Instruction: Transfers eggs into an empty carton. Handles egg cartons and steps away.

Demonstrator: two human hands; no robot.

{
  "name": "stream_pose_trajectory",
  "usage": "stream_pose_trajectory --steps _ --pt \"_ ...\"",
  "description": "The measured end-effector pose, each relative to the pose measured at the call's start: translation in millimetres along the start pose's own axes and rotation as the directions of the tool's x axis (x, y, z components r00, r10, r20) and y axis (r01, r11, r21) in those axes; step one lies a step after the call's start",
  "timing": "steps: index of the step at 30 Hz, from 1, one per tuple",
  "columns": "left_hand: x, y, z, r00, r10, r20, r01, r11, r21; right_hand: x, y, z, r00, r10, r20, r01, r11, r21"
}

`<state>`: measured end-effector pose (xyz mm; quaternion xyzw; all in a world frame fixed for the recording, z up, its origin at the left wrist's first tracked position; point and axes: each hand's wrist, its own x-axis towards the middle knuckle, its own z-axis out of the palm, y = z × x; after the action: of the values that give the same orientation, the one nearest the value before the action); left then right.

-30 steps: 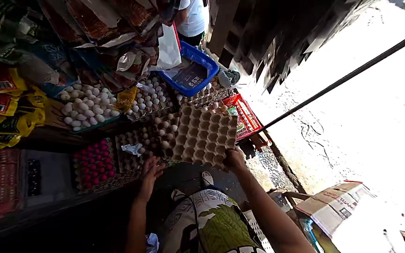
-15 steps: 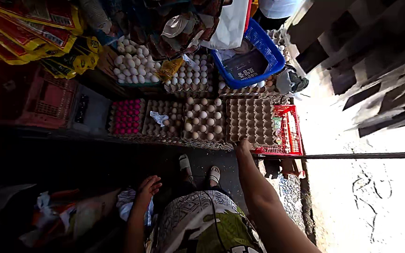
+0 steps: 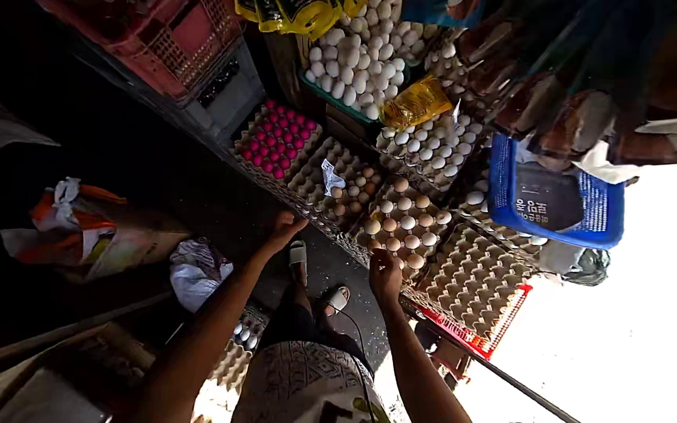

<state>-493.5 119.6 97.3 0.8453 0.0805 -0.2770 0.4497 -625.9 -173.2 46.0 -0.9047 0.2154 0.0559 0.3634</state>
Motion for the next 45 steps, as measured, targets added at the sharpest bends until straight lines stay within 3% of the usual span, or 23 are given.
stream_pose_trajectory --steps 2,4,8,11,13,20,23,29,33,36,41,45 --pt "67.0 13.1 19.8 0.990 0.122 -0.070 -0.116 0.990 0.080 37.7 -42.7 24.5 0.989 -0.091 0.113 0.106 0.985 -0.135" --pt "130.1 26.2 43.4 0.975 0.180 -0.132 -0.168 0.981 0.097 83.4 -72.7 53.4 0.979 -0.077 0.188 0.116 0.972 -0.204" --pt "212.5 29.9 92.5 0.958 0.053 -0.282 -0.004 0.985 0.170 168.8 -85.7 110.6 0.972 0.091 0.214 -0.024 0.955 -0.295" --pt "241.9 21.2 102.3 0.960 -0.082 -0.268 0.127 0.979 0.157 208.0 -82.0 137.8 0.969 0.135 0.209 -0.053 0.933 -0.357" --pt "254.7 10.3 93.3 0.974 -0.077 -0.213 0.111 0.981 0.157 223.8 -83.6 148.7 0.960 0.156 0.233 -0.056 0.922 -0.384" --pt "262.3 -14.9 35.8 0.987 0.154 -0.050 -0.141 0.970 0.198 230.6 -86.6 163.1 0.977 0.141 0.162 -0.035 0.849 -0.527" --pt "261.4 -16.9 38.8 0.970 0.230 -0.082 -0.211 0.959 0.188 238.2 -93.5 162.4 0.973 0.139 0.182 -0.015 0.831 -0.557" --pt "256.4 -8.9 33.8 0.978 0.186 -0.096 -0.164 0.966 0.200 243.2 -82.7 142.3 0.977 0.089 0.195 0.019 0.871 -0.491" --pt "253.9 -4.9 23.2 0.995 0.052 -0.088 -0.047 0.997 0.060 223.4 -96.8 92.4 0.997 -0.011 0.078 0.040 0.923 -0.384" --pt "251.1 -11.0 34.2 0.999 0.017 -0.044 -0.012 0.995 0.099 205.8 -98.7 78.6 0.991 -0.132 0.006 0.126 0.934 -0.336" --pt "247.7 -9.6 50.6 0.994 0.047 -0.103 -0.015 0.956 0.293 225.3 -77.3 110.5 0.956 -0.145 0.256 0.235 0.898 -0.372" --pt "237.9 -2.1 52.1 0.985 0.129 -0.117 -0.074 0.919 0.388 241.0 -65.3 138.6 0.916 -0.218 0.336 0.351 0.839 -0.415"
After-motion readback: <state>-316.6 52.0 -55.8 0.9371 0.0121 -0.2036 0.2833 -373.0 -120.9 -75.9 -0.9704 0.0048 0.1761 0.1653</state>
